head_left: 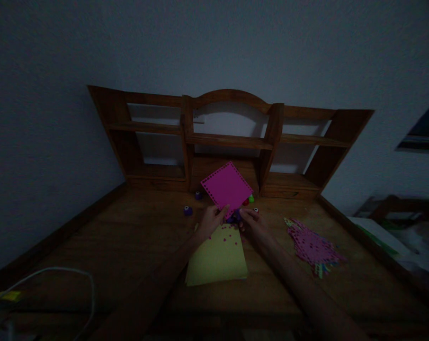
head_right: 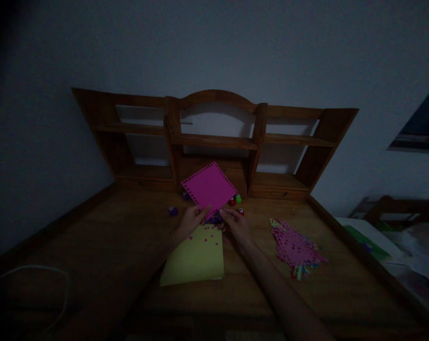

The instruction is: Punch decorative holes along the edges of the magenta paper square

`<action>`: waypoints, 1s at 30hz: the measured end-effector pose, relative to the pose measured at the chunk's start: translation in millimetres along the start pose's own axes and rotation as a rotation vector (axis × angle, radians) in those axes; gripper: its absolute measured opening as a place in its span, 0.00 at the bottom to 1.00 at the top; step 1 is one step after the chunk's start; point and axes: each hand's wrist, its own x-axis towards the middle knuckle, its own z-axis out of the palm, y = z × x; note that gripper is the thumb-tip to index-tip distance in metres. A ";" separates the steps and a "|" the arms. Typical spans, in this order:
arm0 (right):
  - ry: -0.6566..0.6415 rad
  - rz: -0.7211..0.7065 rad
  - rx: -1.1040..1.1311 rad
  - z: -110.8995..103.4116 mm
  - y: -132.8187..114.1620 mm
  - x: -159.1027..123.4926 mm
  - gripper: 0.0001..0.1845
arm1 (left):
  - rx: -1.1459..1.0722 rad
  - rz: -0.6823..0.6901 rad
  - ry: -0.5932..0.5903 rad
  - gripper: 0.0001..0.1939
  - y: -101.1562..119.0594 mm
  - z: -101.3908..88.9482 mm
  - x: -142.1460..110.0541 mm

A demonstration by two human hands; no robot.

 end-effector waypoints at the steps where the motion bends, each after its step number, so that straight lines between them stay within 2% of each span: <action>1: 0.007 -0.005 0.002 0.6 0.1 -0.2 0.19 | -0.007 0.001 -0.003 0.26 -1.4 0.2 0.3; 25: -0.032 0.006 0.014 -1.0 1.8 0.5 0.17 | -0.008 0.009 -0.018 0.26 5.4 -0.1 -1.9; 30: -0.008 0.003 0.010 1.0 2.9 0.1 0.19 | -0.010 0.021 -0.015 0.27 4.2 0.5 -1.4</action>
